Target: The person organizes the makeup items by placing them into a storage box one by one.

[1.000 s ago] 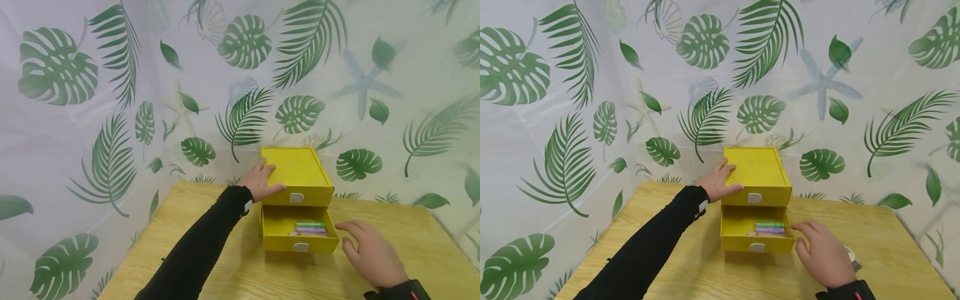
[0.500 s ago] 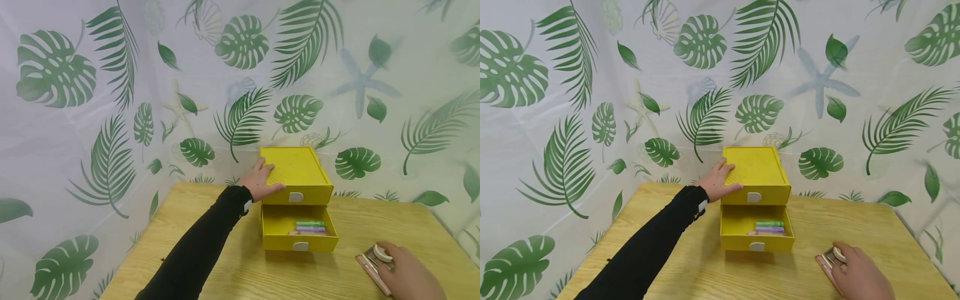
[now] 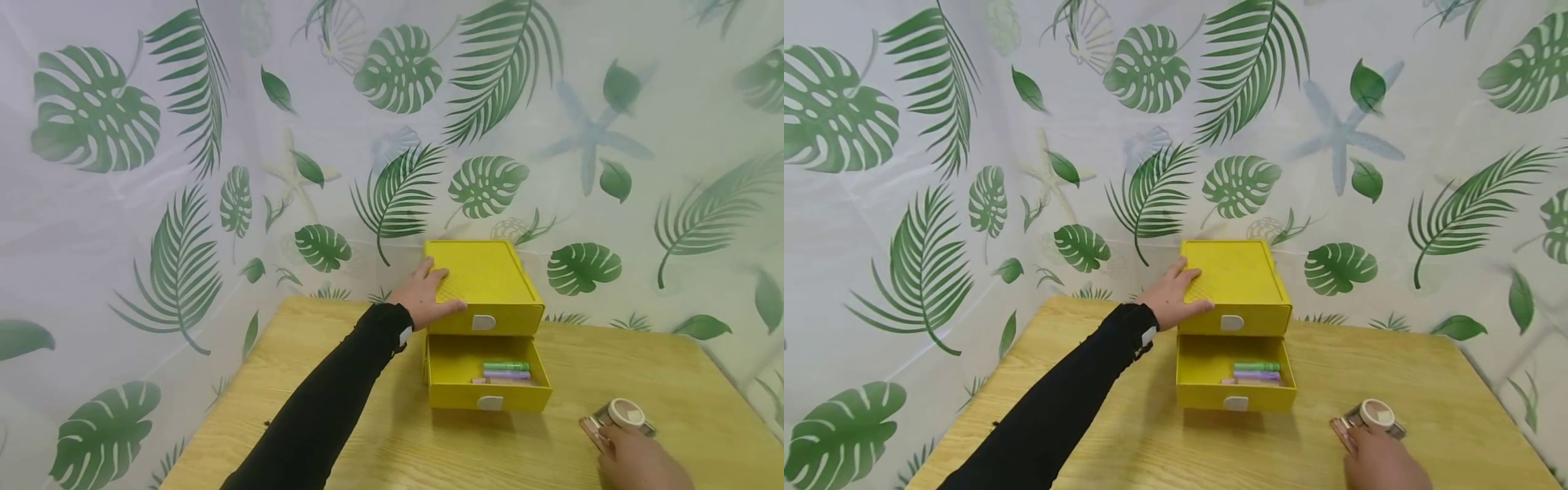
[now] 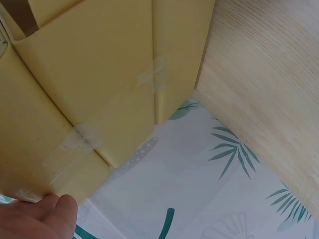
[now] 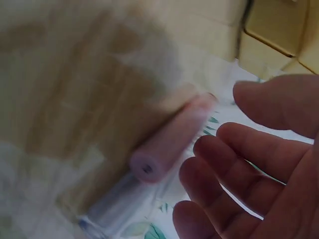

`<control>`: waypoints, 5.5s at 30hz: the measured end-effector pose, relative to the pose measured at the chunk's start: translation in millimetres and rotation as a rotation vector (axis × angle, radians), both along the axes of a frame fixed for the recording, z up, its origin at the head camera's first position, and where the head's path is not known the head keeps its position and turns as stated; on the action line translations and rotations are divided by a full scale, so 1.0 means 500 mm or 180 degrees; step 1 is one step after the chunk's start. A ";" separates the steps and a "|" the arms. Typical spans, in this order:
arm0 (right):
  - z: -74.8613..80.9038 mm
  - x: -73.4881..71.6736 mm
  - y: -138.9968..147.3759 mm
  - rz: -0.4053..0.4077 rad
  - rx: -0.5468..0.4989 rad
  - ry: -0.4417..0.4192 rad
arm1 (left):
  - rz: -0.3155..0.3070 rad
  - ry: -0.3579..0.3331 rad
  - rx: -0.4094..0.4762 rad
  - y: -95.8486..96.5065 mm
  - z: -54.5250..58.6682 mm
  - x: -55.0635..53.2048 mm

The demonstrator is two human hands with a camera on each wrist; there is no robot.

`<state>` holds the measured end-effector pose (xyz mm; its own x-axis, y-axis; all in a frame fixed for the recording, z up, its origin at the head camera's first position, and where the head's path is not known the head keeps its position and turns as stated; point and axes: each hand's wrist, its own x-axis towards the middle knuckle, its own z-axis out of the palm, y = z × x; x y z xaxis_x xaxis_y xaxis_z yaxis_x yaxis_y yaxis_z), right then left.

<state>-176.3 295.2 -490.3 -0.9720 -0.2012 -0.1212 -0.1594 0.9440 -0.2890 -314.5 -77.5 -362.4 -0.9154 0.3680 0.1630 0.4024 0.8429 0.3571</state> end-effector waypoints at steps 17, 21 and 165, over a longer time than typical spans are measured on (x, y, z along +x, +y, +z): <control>-0.034 -0.021 -0.040 -0.0046 0.0283 -0.0337 | -0.0030 -0.0009 0.0023 0.002 0.000 0.002; -0.031 -0.023 -0.049 -0.0012 0.0341 -0.0322 | -0.0003 -0.0013 0.0048 0.001 0.000 0.002; 0.010 0.013 0.030 -0.0291 -0.0044 -0.0381 | -0.0056 -0.0024 0.0164 0.000 -0.006 -0.003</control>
<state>-169.6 310.1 -485.5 -0.9651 -0.1151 -0.2353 -0.0366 0.9487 -0.3140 -316.2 -77.7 -365.5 -0.9102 0.3752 0.1752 0.4140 0.8162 0.4030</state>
